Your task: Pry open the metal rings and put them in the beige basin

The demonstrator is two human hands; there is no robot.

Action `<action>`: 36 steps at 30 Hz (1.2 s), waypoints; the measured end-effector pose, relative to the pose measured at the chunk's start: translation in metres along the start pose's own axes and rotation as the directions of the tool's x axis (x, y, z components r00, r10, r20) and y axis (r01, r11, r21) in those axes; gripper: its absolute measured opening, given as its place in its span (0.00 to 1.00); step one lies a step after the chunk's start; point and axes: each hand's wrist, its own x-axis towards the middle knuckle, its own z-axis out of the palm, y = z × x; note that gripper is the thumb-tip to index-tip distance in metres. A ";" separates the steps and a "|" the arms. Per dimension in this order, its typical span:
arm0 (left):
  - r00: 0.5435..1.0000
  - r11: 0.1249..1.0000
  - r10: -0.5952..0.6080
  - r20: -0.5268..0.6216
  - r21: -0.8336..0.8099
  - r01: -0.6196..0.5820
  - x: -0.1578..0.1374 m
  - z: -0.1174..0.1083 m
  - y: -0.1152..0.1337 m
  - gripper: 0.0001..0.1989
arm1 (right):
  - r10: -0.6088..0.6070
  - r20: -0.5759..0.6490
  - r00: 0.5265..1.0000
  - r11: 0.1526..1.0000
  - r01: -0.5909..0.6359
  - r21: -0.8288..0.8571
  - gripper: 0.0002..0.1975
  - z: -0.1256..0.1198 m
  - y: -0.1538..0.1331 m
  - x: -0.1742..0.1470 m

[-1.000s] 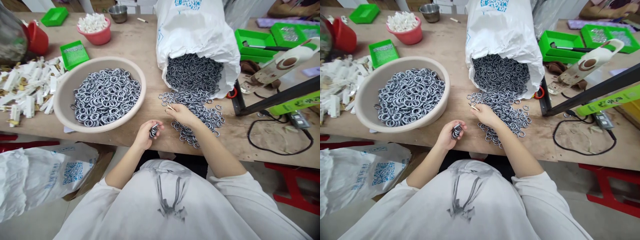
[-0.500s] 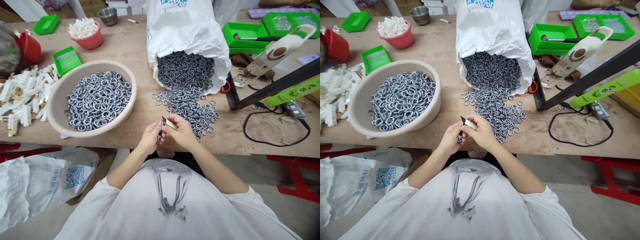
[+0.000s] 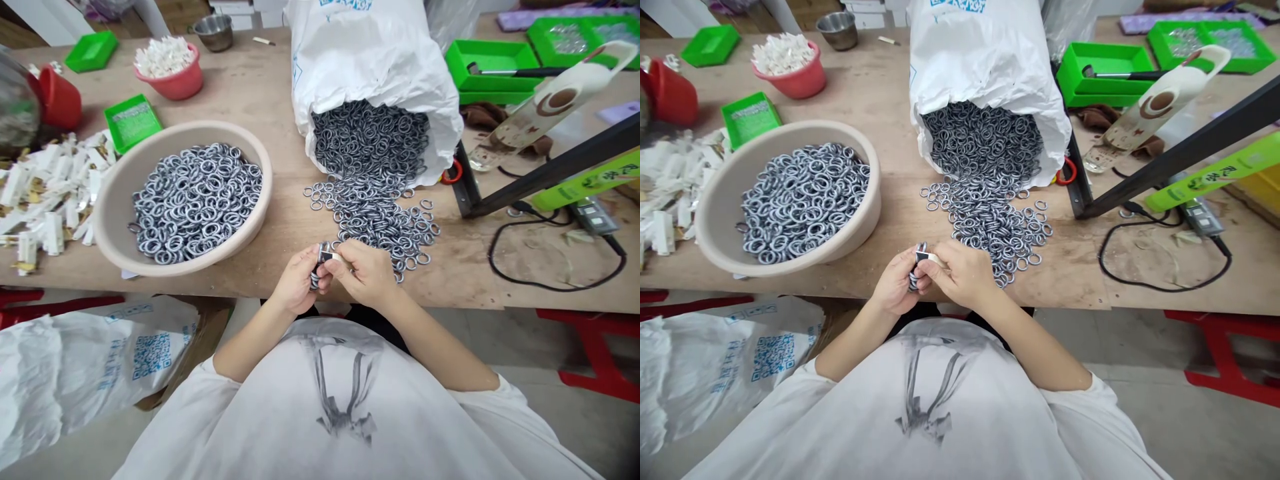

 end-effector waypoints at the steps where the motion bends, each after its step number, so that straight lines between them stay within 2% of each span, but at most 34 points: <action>1: 1.000 1.000 -0.005 0.002 0.001 0.005 0.000 0.000 -0.001 0.25 | 0.001 0.008 1.000 1.000 -0.001 -0.014 0.25 0.001 0.001 0.001; 3: 1.000 1.000 -0.021 0.024 0.014 0.020 -0.003 0.000 -0.004 0.25 | 0.071 0.038 0.997 0.997 -0.071 -0.014 0.25 0.002 0.007 0.004; 5: 0.997 0.997 -0.032 0.069 0.071 0.027 -0.010 0.000 -0.001 0.25 | 0.229 0.063 0.971 0.973 -0.230 0.010 0.25 0.002 0.018 0.011; 7: 0.996 0.975 0.050 0.075 0.213 -0.065 -0.018 -0.004 0.011 0.24 | 0.381 0.071 0.922 0.924 -0.383 0.008 0.26 0.002 0.032 0.023; 8: 0.987 0.931 0.157 0.044 0.326 -0.162 -0.022 -0.007 0.022 0.24 | 0.414 0.070 0.908 0.910 -0.414 -0.023 0.26 0.002 0.038 0.030; 9: 0.947 0.833 0.320 0.000 0.476 -0.281 -0.026 -0.012 0.036 0.22 | 0.428 0.072 0.901 0.903 -0.423 -0.080 0.24 0.002 0.043 0.038; 10: 0.857 0.665 0.513 -0.041 0.651 -0.367 -0.028 -0.019 0.053 0.20 | 0.432 0.080 0.898 0.896 -0.418 -0.150 0.22 0.003 0.047 0.048; 11: 0.732 0.450 0.679 -0.044 0.813 -0.368 -0.029 -0.026 0.070 0.17 | 0.430 0.093 0.898 0.888 -0.401 -0.225 0.19 0.005 0.050 0.058; 12: 0.629 0.232 0.778 0.002 0.929 -0.290 -0.028 -0.034 0.087 0.13 | 0.421 0.112 0.900 0.879 -0.374 -0.298 0.17 0.009 0.053 0.069; 13: 0.588 0.044 0.806 0.067 0.984 -0.172 -0.027 -0.043 0.103 0.10 | 0.407 0.141 0.903 0.870 -0.336 -0.361 0.17 0.014 0.055 0.080; 14: 0.580 -0.093 0.806 0.113 0.994 -0.064 -0.025 -0.052 0.117 0.08 | 0.400 0.169 0.901 0.857 -0.302 -0.418 0.16 0.020 0.057 0.091; 16: 0.549 -0.193 0.824 0.141 0.980 0.039 -0.019 -0.068 0.134 0.04 | 0.387 0.222 0.895 0.828 -0.232 -0.510 0.16 0.035 0.062 0.110; 18: 0.524 -0.213 0.839 0.145 0.974 0.071 -0.014 -0.078 0.141 0.06 | 0.407 0.279 0.870 0.798 -0.190 -0.572 0.16 0.048 0.067 0.125; 20: 0.492 -0.227 0.853 0.174 0.973 0.049 -0.012 -0.080 0.137 0.08 | 0.423 0.300 0.855 0.791 -0.187 -0.583 0.15 0.054 0.070 0.131; 22: 0.446 -0.250 0.861 0.245 0.967 -0.048 -0.012 -0.072 0.124 0.10 | 0.400 0.292 0.869 0.846 -0.227 -0.483 0.12 0.051 0.069 0.127; 24: 0.430 -0.257 0.845 0.318 0.947 -0.195 -0.012 -0.058 0.102 0.12 | 0.350 0.306 0.885 0.934 -0.304 -0.189 0.09 0.040 0.061 0.112; 25: 0.463 -0.235 0.822 0.332 0.938 -0.255 -0.012 -0.049 0.089 0.13 | 0.335 0.327 0.884 0.928 -0.370 0.047 0.11 0.034 0.053 0.101; 26: 0.553 -0.175 0.772 0.312 0.942 -0.287 -0.010 -0.041 0.075 0.14 | 0.306 0.375 0.875 0.854 -0.426 0.298 0.15 0.028 0.045 0.090; 28: 0.688 -0.057 0.680 0.253 0.954 -0.294 -0.006 -0.028 0.049 0.15 | 0.281 0.425 0.861 0.608 -0.502 0.615 0.23 0.020 0.024 0.064; 29: 0.740 0.041 0.641 0.204 0.954 -0.298 -0.004 -0.023 0.037 0.15 | 0.310 0.391 0.867 0.517 -0.499 0.696 0.25 0.018 0.014 0.052; 30: 0.784 0.148 0.597 0.168 0.938 -0.314 -0.001 -0.020 0.028 0.16 | 0.342 0.344 0.874 0.463 -0.475 0.748 0.26 0.017 0.005 0.042; 32: 0.844 0.382 0.525 0.114 0.854 -0.353 0.004 -0.015 0.015 0.18 | 0.405 0.263 0.876 0.420 -0.433 0.797 0.26 0.019 -0.008 0.026; 34: 0.885 0.586 0.459 0.079 0.722 -0.368 0.008 -0.011 0.008 0.22 | 0.441 0.166 0.882 0.471 -0.384 0.794 0.26 0.021 -0.012 0.018; 36: 0.921 0.735 0.386 0.059 0.584 -0.345 0.011 -0.008 0.005 0.25 | 0.425 0.110 0.899 0.561 -0.357 0.747 0.24 0.018 -0.010 0.015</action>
